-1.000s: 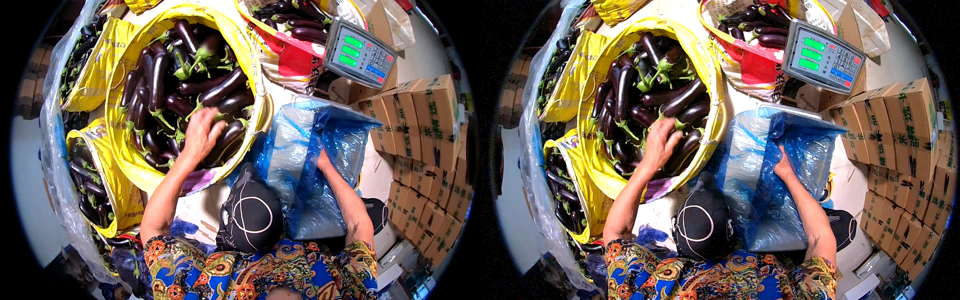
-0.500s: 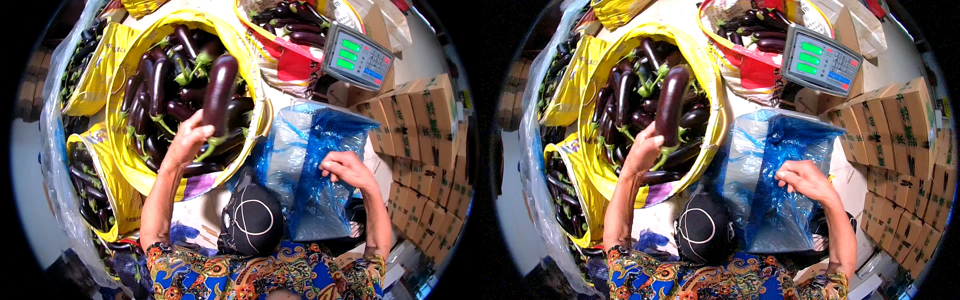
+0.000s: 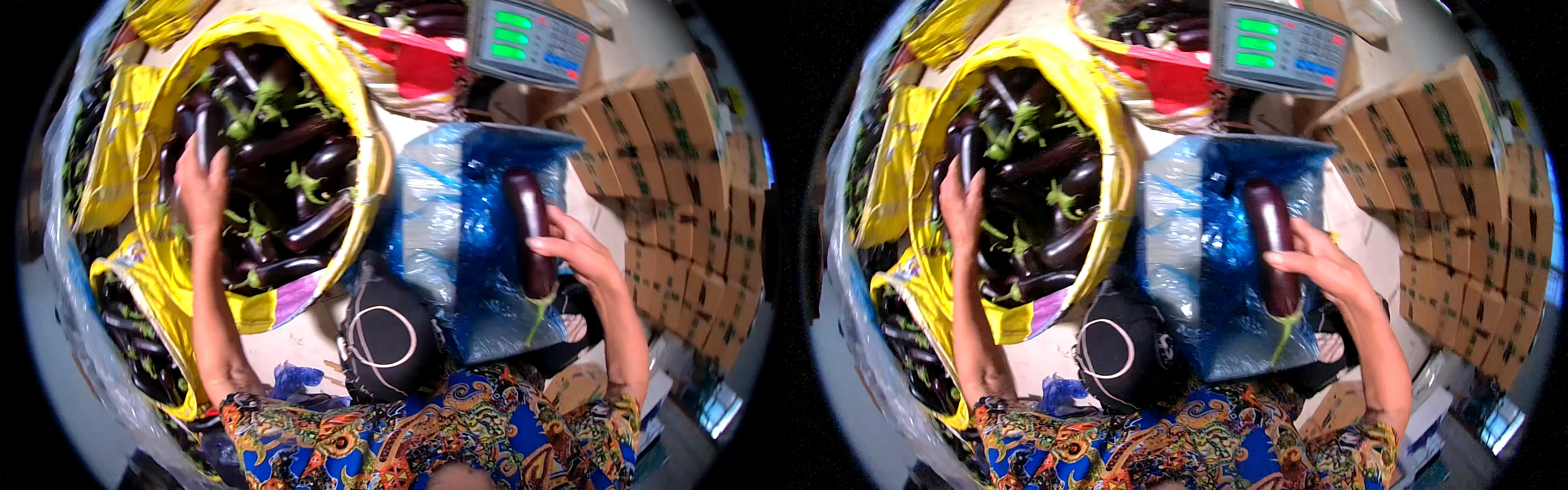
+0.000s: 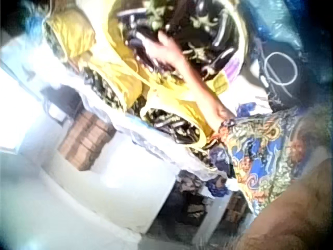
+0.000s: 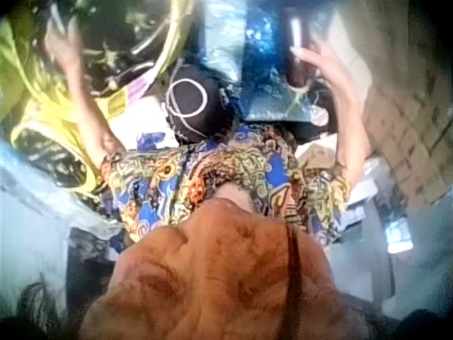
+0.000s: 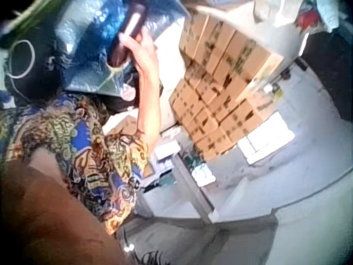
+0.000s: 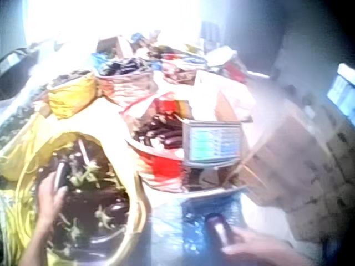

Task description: The person packs eggplants into cardboard boxes. They seal a filled box with a tape dispenser, weigh it, and move it to a stack before preparing a new box by taping its bottom, adding a plastic liner, and picking eggplants from a large sack to fill it.

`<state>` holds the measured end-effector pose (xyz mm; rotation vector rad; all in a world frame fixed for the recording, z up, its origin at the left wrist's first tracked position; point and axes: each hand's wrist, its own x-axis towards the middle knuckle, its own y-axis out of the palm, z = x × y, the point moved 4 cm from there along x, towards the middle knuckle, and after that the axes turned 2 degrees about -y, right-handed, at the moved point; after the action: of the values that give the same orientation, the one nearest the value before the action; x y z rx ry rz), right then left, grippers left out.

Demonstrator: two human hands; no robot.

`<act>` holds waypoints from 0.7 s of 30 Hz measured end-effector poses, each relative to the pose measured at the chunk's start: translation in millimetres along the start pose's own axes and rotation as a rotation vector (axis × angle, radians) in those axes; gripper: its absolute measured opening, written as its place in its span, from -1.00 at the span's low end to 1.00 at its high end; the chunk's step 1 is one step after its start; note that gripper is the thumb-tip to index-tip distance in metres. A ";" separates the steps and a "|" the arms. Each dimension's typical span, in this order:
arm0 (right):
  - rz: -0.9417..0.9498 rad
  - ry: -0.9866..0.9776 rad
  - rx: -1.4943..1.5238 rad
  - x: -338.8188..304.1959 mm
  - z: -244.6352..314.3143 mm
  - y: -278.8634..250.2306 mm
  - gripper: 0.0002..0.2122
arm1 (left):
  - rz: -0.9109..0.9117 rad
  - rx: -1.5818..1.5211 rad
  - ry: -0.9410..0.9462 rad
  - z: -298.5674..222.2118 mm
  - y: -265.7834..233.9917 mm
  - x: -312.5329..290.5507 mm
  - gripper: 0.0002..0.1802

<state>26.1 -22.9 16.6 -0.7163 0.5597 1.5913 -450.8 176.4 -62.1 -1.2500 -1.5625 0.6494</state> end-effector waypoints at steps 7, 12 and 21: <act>-0.142 -0.108 -0.159 136.8 -142.2 -6.6 -0.55 | 0.347 0.335 -0.429 83.5 43.8 -7.8 -0.31; -0.298 0.081 -0.413 174.9 -180.3 -4.0 -0.24 | 0.460 -0.797 -0.815 95.0 21.1 -23.5 -0.53; -0.524 -0.030 -0.805 153.0 -163.4 -0.5 -0.40 | 0.236 -1.467 -0.850 -82.3 -50.9 -60.1 -0.36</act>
<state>38.0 -33.7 -206.7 -1.3037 -0.3223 1.2900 -397.2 90.3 -10.3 -2.4155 -2.8113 0.0137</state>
